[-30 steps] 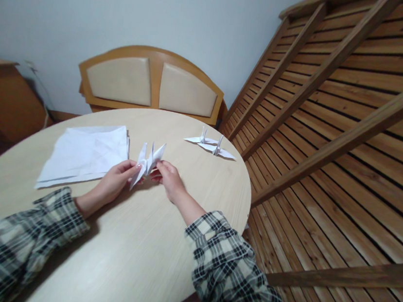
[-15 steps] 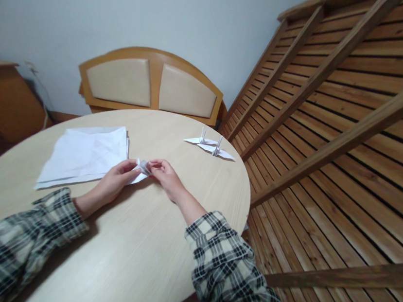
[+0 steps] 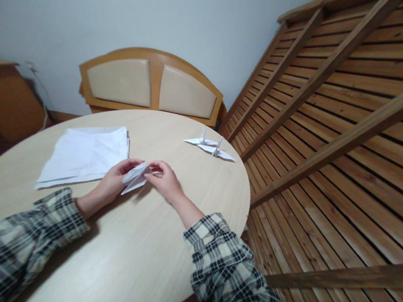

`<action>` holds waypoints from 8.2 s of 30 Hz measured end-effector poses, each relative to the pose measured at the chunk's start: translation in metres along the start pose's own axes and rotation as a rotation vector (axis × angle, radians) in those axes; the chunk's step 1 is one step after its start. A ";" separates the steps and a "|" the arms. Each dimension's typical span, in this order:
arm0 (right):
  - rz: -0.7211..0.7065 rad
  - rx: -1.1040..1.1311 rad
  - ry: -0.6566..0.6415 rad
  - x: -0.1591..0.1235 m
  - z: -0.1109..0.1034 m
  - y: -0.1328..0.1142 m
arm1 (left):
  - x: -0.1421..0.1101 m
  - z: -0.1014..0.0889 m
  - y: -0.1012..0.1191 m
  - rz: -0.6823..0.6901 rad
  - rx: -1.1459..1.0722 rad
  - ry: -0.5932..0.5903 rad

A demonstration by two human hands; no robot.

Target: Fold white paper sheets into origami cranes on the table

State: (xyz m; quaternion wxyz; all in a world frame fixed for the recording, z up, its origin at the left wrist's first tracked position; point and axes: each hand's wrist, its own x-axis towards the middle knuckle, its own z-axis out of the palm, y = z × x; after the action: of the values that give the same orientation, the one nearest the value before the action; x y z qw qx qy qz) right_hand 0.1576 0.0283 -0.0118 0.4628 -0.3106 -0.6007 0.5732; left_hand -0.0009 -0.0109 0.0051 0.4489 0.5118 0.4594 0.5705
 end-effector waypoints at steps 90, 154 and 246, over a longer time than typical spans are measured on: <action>-0.028 0.009 0.055 0.001 0.005 0.005 | -0.001 0.000 0.001 0.231 0.335 0.008; -0.017 0.018 0.163 0.006 0.000 0.007 | -0.003 0.003 0.001 0.051 0.159 -0.083; -0.138 -0.171 0.081 0.004 0.003 0.007 | 0.003 -0.007 -0.003 0.217 0.503 0.026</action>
State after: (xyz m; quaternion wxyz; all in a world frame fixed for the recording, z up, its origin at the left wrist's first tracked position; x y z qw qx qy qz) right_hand 0.1527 0.0320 -0.0174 0.4970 -0.3297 -0.6481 0.4736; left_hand -0.0084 -0.0075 0.0019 0.2383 0.6460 0.5348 0.4897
